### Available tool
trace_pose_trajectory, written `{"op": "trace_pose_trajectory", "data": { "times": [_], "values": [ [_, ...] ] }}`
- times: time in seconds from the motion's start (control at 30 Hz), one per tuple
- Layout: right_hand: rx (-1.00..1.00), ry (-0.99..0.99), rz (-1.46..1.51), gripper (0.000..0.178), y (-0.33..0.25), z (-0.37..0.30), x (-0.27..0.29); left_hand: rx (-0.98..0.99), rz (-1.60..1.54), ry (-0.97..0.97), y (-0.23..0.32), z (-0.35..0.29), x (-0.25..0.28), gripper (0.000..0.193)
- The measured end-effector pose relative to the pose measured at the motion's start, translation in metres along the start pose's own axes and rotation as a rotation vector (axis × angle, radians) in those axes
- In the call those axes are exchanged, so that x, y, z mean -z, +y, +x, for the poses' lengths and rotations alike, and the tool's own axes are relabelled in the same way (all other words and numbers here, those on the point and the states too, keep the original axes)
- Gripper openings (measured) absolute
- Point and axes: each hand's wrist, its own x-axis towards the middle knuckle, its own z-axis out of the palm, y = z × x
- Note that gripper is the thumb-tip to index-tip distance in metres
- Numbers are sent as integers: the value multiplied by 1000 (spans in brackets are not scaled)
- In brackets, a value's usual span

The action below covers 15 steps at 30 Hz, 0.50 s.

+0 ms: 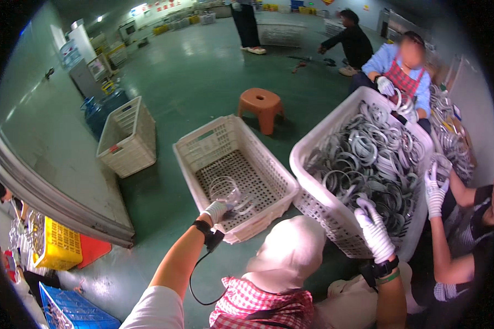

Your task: Sorting and collecting metal bracket components into baskets.

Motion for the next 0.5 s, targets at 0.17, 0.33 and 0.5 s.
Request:
{"op": "trace_pose_trajectory", "data": {
  "times": [0.17,0.33,0.5],
  "values": [
    [-8,-75,-85,34,-6,-2,-20,-99,736,347,-14,17,90,32],
    [-32,27,-6,35,-5,-10,16,-813,875,863,20,-112,-20,78],
    [-70,-38,-94,34,-18,-1,-8,121,-253,341,-45,-147,18,88]
  ]
}}
